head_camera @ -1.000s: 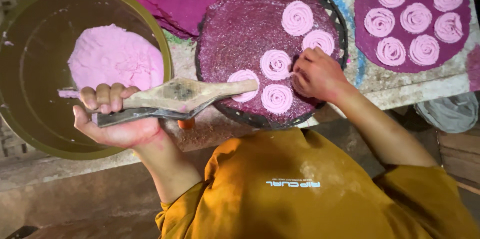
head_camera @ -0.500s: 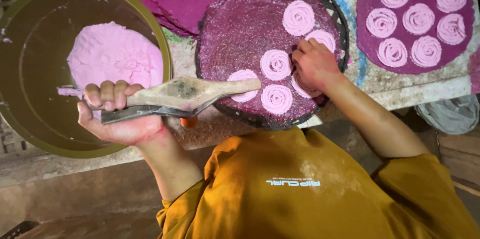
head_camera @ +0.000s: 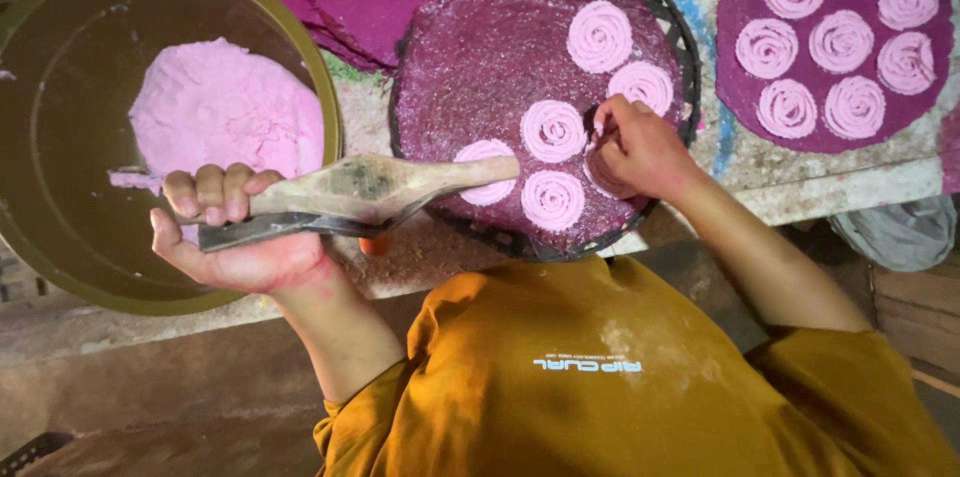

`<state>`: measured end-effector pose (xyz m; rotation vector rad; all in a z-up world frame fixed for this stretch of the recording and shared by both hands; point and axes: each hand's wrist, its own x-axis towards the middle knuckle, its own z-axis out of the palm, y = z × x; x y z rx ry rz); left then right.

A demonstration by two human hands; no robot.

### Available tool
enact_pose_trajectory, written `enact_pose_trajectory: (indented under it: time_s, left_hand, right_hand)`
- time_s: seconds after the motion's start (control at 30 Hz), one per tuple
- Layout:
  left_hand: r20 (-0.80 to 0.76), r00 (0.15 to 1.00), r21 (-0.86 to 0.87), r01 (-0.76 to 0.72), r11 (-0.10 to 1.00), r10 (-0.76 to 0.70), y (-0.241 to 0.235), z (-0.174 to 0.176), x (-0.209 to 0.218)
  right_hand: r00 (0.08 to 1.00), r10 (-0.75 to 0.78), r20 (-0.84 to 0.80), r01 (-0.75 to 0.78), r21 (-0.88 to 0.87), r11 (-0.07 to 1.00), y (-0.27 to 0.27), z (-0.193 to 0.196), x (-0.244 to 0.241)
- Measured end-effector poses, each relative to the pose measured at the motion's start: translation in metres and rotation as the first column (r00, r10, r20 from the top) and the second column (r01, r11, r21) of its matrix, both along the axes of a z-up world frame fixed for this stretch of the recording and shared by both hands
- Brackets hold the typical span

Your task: The person uses a wooden roller tool to press pink dough into rose-shaped patterns on a dark purple tray. They repeatedly scoop dough from a large bowl, roll it onto the tool, and press it into the tray to form multiple decorative spirals.

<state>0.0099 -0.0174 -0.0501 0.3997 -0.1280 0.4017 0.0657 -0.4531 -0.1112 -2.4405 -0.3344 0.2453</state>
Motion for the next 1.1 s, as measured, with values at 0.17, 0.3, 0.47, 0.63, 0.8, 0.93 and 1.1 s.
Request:
enact_pose_trajectory:
  time_s: [0.17,0.3,0.47,0.63,0.8,0.93,1.1]
  left_hand:
    - [0.008,1.0,0.001,0.015,1.0,-0.015,0.0,-0.001,0.003]
    - [0.016,1.0,0.015,-0.008,1.0,0.007,0.001,-0.002,0.001]
    - [0.073,0.991,0.035,-0.114,0.993,0.111,0.017,0.01,-0.01]
    - [0.145,0.951,-0.03,-0.272,0.962,0.273,0.054,0.039,-0.069]
    - [0.246,0.839,0.021,-0.506,0.862,0.486,0.069,0.052,-0.152]
    - [0.253,0.856,-0.049,-0.453,0.89,0.45,0.058,0.044,-0.192]
    - [0.17,0.887,-0.057,-0.426,0.903,0.429,0.056,0.031,-0.2]
  right_hand:
    - [0.999,-0.01,0.05,0.005,0.093,0.996,0.005,-0.015,0.001]
    - [0.997,-0.05,0.051,0.047,0.053,0.997,0.004,-0.014,0.002]
    - [0.997,-0.074,-0.012,0.073,0.379,0.923,0.011,0.023,0.023]
    - [0.932,0.361,0.028,-0.288,0.663,0.691,0.089,0.059,0.059]
    - [0.743,0.551,0.38,-0.656,0.252,0.711,0.235,0.074,0.067]
    - [0.677,0.638,0.368,-0.675,-0.035,0.737,0.336,0.057,0.072]
    - [0.626,0.693,0.357,-0.641,-0.27,0.718,0.417,0.023,0.085]
